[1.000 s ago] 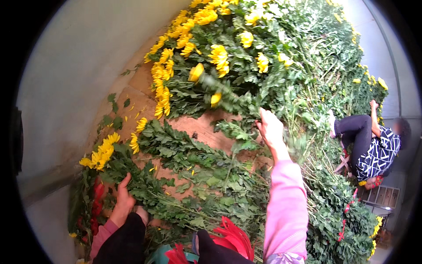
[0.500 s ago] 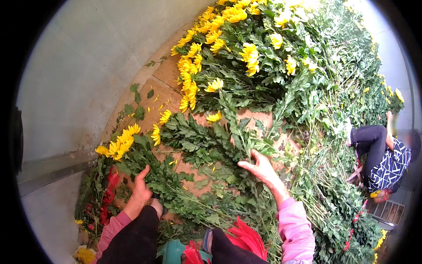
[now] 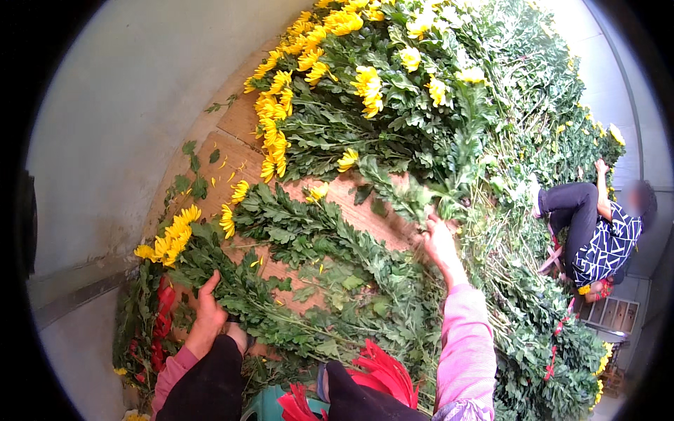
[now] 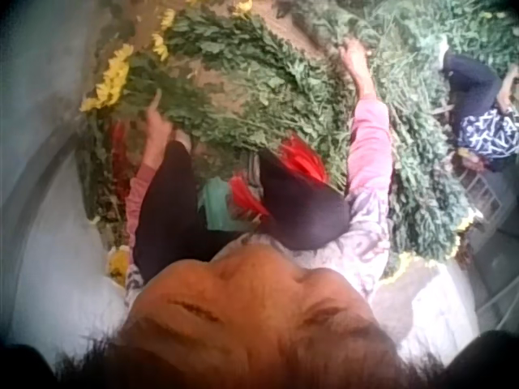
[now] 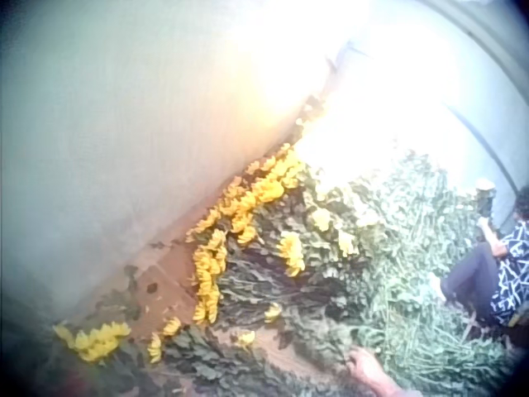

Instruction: The person gathers flower stems from a pile on the floor, arranges them into a bunch, and secures the bunch with a red ribbon.

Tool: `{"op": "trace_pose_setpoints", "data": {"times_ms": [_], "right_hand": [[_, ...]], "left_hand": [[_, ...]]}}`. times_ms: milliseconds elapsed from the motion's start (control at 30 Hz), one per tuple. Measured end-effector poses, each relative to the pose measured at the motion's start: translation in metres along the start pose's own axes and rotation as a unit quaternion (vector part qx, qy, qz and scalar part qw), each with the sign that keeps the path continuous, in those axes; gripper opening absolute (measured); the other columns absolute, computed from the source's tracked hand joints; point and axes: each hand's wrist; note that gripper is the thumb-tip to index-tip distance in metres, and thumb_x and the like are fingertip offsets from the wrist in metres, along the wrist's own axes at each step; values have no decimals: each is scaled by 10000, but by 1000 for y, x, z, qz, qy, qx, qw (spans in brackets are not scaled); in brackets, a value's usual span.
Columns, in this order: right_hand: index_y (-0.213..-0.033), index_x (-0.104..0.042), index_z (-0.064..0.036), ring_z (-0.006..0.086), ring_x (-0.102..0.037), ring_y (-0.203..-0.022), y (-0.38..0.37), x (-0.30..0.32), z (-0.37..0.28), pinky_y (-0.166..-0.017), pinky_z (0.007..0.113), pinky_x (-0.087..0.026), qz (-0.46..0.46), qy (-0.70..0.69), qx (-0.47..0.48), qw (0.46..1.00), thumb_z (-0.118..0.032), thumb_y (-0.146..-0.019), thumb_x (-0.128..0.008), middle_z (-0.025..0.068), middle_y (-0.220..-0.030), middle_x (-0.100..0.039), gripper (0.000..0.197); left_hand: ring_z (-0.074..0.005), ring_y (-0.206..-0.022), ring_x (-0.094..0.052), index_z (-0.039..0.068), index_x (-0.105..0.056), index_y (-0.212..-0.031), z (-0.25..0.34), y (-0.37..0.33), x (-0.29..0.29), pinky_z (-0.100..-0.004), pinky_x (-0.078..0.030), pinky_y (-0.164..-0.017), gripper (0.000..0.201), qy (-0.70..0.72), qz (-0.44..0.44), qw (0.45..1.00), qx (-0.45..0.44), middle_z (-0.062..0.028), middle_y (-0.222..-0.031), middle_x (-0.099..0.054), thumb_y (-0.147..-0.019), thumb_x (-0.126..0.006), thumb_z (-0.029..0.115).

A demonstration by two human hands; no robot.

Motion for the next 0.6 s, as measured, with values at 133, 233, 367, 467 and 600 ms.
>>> {"op": "trace_pose_setpoints", "data": {"times_ms": [133,233,367,467,600], "right_hand": [[-1154,-613,-25,385,-651,-967,23,4,-44,-865,431,-509,45,-74,4,996,-172,-932,-592,211,-1029,-674,267],[-1123,-570,-73,416,-641,-869,50,-13,-69,-770,490,-503,56,-11,11,998,-218,-955,-558,206,-909,-662,222],[-1123,-597,-93,422,-640,-844,71,-49,-54,-740,515,-502,67,-46,21,997,-190,-930,-571,224,-896,-661,218],[-1167,-613,-78,352,-641,-921,84,-53,-39,-867,457,-429,-18,17,0,1000,-242,-903,-631,191,-948,-681,311],[-1224,-595,-74,322,-619,-986,93,-55,-55,-911,430,-369,77,106,37,991,-321,-882,-672,147,-1000,-677,429]], "left_hand": [[-235,-991,-640,17,-635,-1160,1,-2,4,-401,-513,-906,323,-2,5,1000,-16,-70,-1123,-670,-900,-690,201],[-240,-995,-638,45,-633,-1161,-1,-4,6,-408,-510,-904,316,-15,-3,1000,-28,-62,-1119,-673,-906,-680,224],[-239,-1000,-635,55,-633,-1166,-3,-10,15,-409,-503,-912,315,-24,13,999,-29,-59,-1118,-674,-909,-671,232],[-233,-992,-638,41,-633,-1166,-2,-4,4,-405,-511,-908,314,-14,22,999,-21,-62,-1121,-669,-903,-682,206],[-230,-994,-639,38,-636,-1162,1,-1,3,-402,-516,-904,309,-8,13,1000,-11,-63,-1127,-667,-900,-686,194]]}}
Point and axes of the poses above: each hand's wrist, its own y-axis away from the middle knuckle, its own x-axis out of the back of the hand, z = x × y
